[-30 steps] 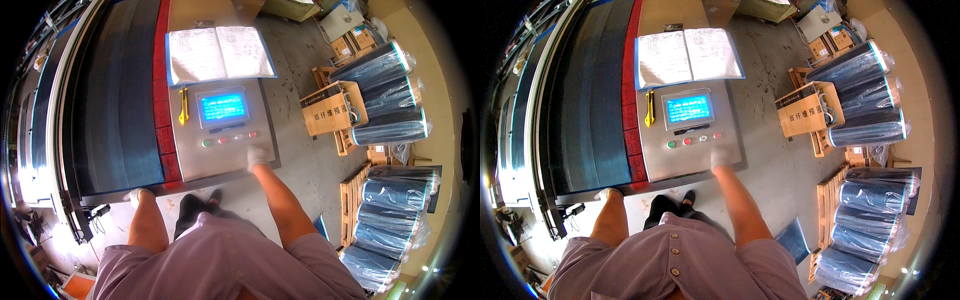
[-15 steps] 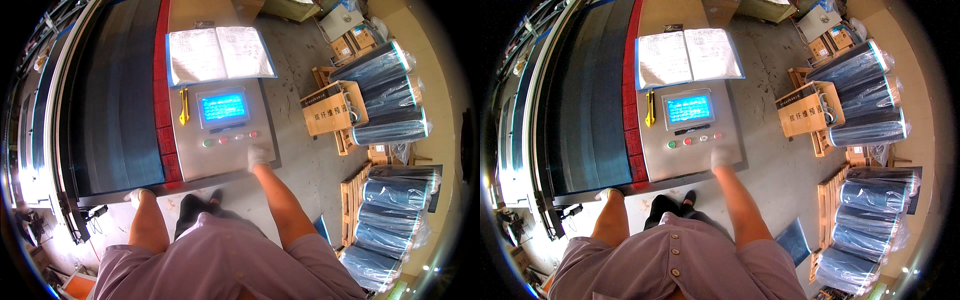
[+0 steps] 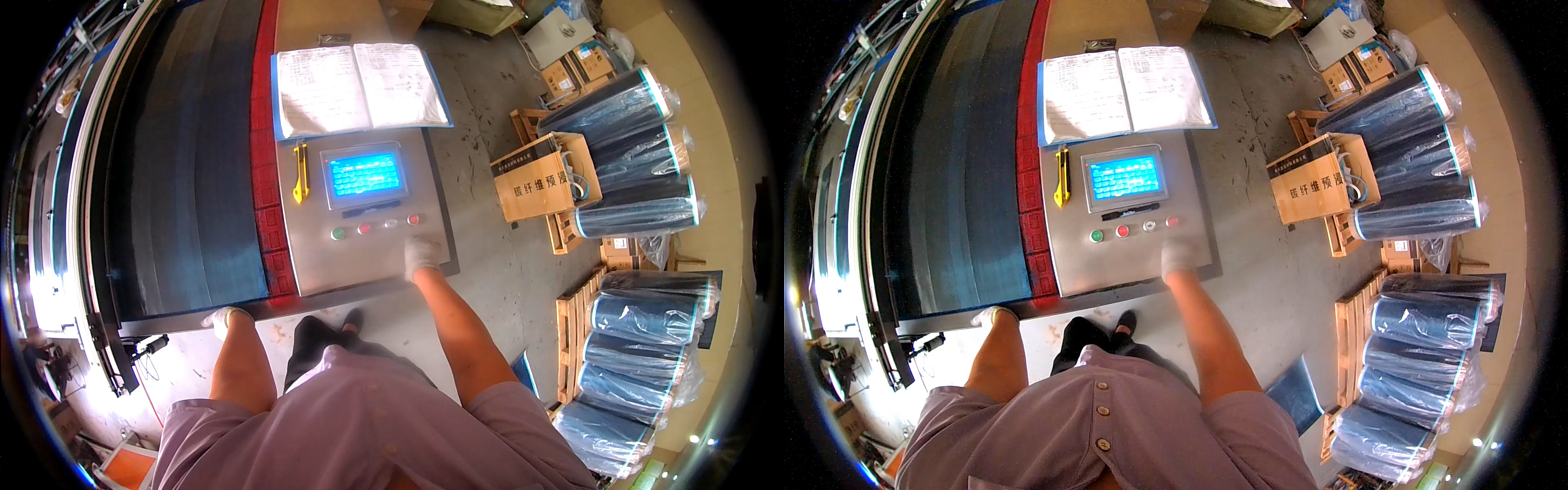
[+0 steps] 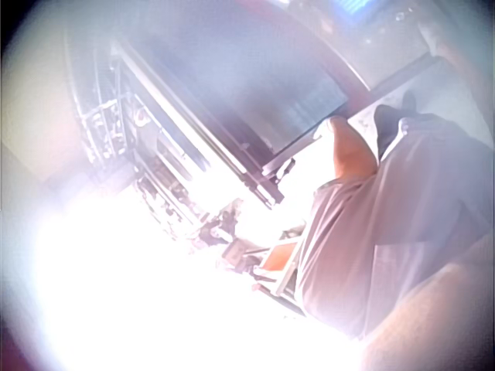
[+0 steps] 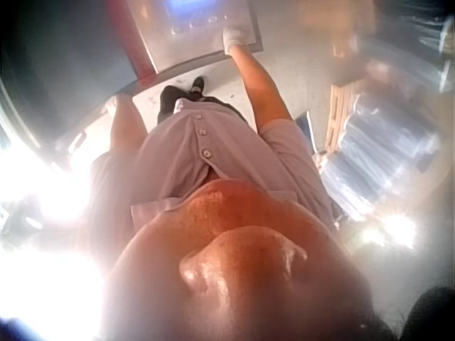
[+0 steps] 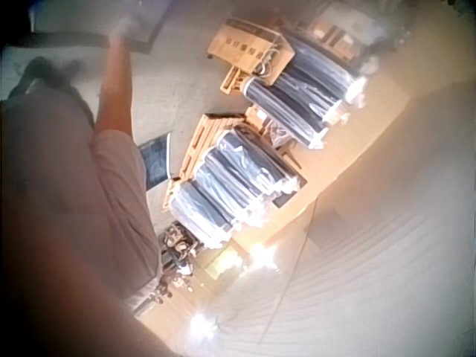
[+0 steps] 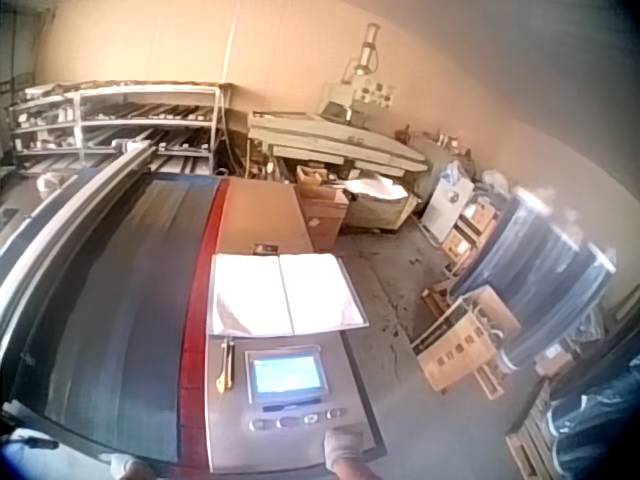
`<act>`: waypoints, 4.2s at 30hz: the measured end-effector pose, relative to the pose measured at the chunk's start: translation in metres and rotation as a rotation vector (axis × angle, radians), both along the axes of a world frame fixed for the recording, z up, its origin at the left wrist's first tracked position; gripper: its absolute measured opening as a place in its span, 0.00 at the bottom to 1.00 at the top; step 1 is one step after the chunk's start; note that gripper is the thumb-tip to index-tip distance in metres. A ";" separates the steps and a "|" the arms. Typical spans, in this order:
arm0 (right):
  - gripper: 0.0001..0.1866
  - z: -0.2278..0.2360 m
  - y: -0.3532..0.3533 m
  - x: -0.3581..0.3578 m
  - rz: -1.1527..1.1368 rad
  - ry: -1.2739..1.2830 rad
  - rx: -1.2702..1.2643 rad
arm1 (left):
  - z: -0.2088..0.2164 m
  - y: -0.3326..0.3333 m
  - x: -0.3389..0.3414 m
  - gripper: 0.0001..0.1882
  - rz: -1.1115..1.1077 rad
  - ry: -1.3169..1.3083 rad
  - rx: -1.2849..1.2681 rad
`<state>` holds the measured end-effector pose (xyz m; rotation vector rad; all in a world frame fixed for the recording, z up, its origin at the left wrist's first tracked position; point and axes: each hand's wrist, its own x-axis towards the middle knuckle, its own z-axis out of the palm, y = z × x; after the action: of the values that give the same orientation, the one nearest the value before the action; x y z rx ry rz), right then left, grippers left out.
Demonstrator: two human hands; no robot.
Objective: The person places a large solar panel onto a cutting machine and operates the control panel to cut the panel. They then remove the cut section, mark the remaining panel with a marker, and place the piece on a nearby table.
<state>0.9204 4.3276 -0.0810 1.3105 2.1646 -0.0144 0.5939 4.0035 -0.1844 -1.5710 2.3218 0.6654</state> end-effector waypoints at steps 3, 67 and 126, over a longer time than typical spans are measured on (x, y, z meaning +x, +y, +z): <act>0.17 -0.015 0.002 0.009 -0.053 0.039 0.020 | -0.026 -0.005 -0.005 0.31 -0.131 -0.088 -0.058; 0.23 0.024 -0.004 0.000 0.013 -0.031 -0.085 | 0.054 0.031 0.011 0.38 0.130 0.167 0.000; 0.29 0.015 0.000 -0.003 0.015 -0.126 -0.102 | 0.089 0.037 0.018 0.31 0.224 0.176 0.100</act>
<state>0.9175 4.3279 -0.0659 1.2054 2.0398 -0.0356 0.6119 4.0402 -0.0958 -1.8075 2.2088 0.9933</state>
